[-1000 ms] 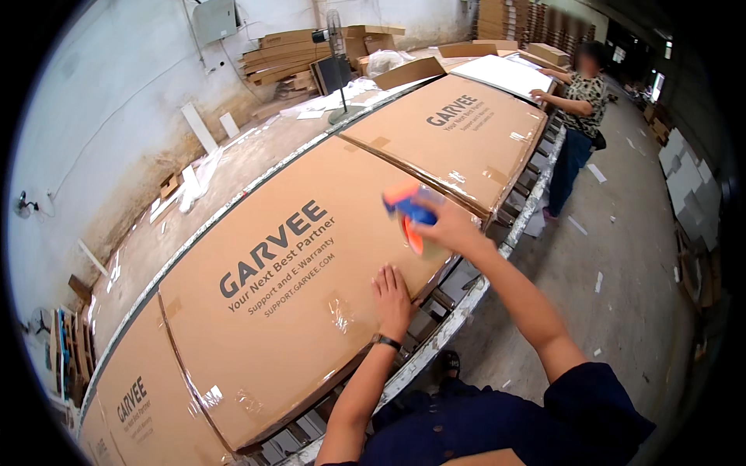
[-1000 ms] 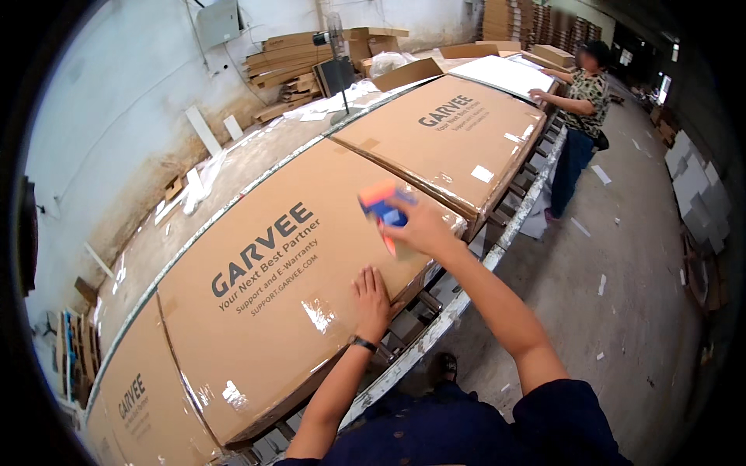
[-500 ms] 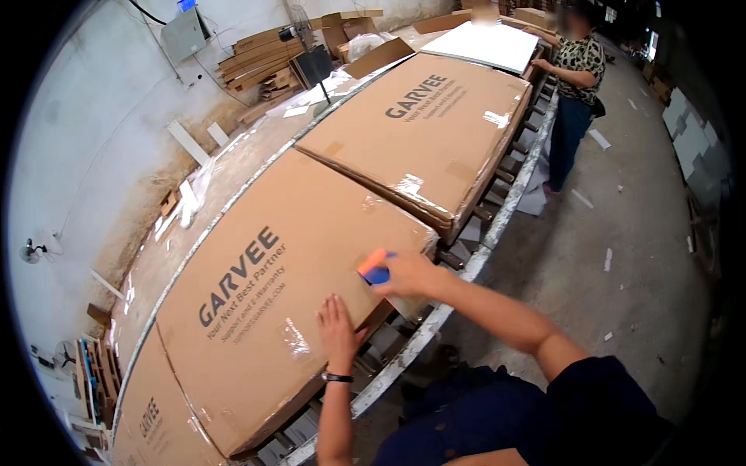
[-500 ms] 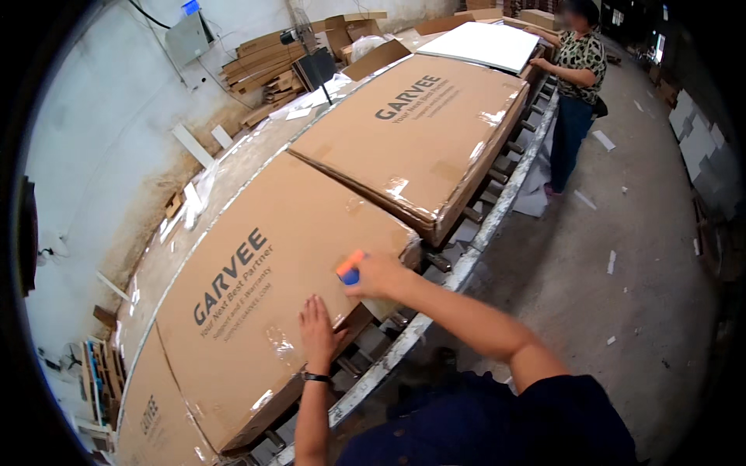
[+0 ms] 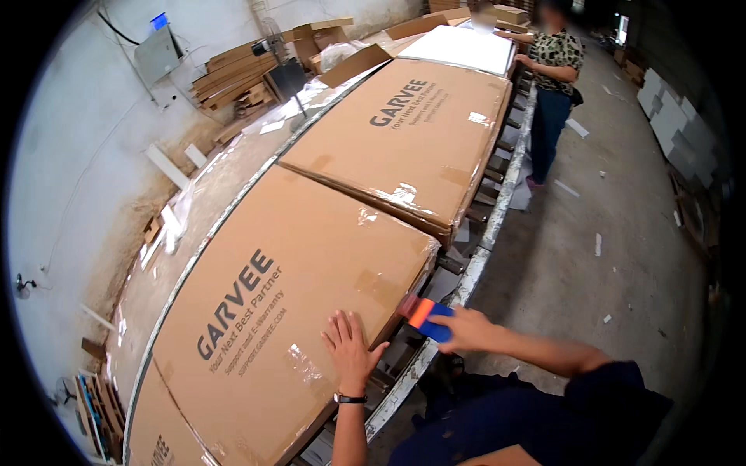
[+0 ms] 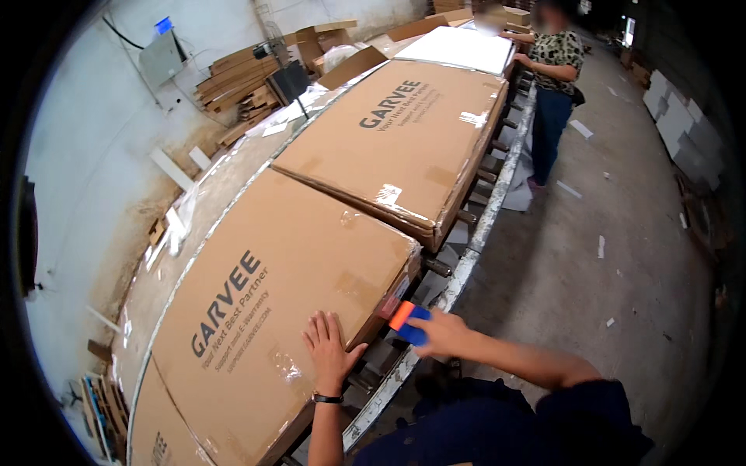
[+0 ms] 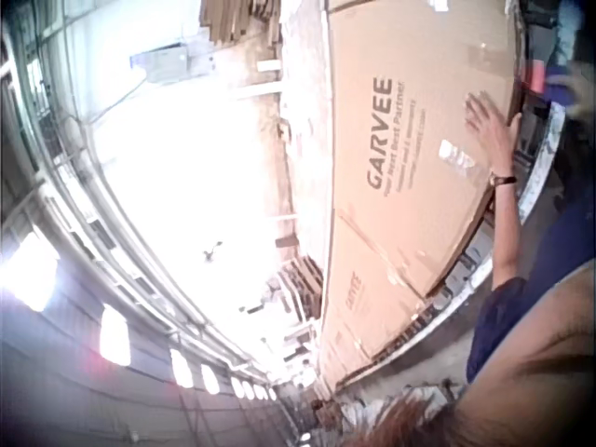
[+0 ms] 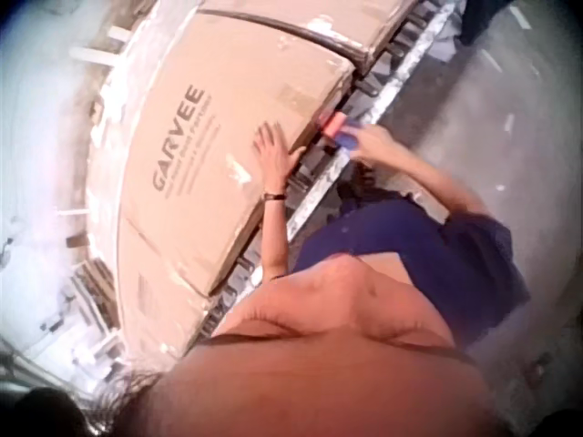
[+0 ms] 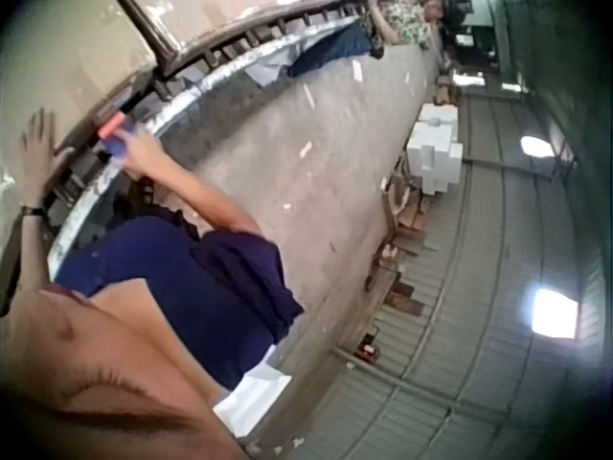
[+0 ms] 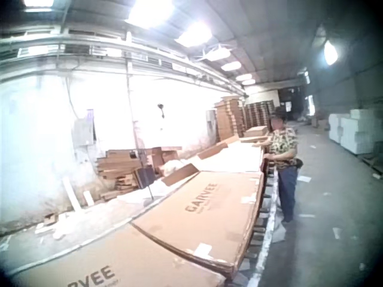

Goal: The person seals several large cardboard boxes on a conveyor line using a hand-held tape dispenser, pressing down the edges by hand after applying the tape.

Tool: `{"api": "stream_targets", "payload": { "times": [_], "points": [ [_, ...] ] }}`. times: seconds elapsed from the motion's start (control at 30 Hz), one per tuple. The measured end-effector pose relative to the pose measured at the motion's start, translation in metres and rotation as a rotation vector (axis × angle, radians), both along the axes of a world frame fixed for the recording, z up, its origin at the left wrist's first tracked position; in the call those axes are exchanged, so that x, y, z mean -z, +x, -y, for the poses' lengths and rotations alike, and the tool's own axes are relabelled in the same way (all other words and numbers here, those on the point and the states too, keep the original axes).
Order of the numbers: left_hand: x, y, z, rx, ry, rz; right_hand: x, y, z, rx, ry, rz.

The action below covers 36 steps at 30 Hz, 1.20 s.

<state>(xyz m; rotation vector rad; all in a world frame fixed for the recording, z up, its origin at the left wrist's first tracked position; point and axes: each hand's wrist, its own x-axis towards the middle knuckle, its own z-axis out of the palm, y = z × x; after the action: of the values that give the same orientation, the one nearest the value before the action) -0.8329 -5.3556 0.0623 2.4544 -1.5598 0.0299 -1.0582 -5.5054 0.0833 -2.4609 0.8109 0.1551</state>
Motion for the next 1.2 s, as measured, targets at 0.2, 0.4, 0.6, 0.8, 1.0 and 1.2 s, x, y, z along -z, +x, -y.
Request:
{"api": "stream_targets", "payload": {
  "times": [0.2, 0.4, 0.6, 0.8, 1.0, 1.2],
  "points": [
    [-0.002, 0.010, 0.066, 0.342, 0.003, -0.083, -0.007, 0.079, -0.006, 0.025, -0.157, -0.019],
    [0.034, 0.022, 0.157, 0.394, -0.096, -0.206, -0.008, 0.087, -0.004, -0.047, -0.221, -0.002],
    [0.047, 0.018, 0.154, 0.203, -0.195, -0.068, 0.088, 0.032, 0.019, -0.095, -0.298, 0.340],
    [0.032, -0.050, 0.190, -0.325, -0.059, 0.139, 0.057, -0.137, 0.107, 0.180, 0.844, 0.505],
    [0.030, -0.107, 0.315, -0.012, -0.192, 0.192, -0.010, -0.199, 0.241, 0.356, 0.703, 0.848],
    [0.031, -0.121, 0.344, -0.207, -0.158, 0.129, -0.199, -0.093, 0.341, 0.112, 0.015, 1.341]
  ]
}}
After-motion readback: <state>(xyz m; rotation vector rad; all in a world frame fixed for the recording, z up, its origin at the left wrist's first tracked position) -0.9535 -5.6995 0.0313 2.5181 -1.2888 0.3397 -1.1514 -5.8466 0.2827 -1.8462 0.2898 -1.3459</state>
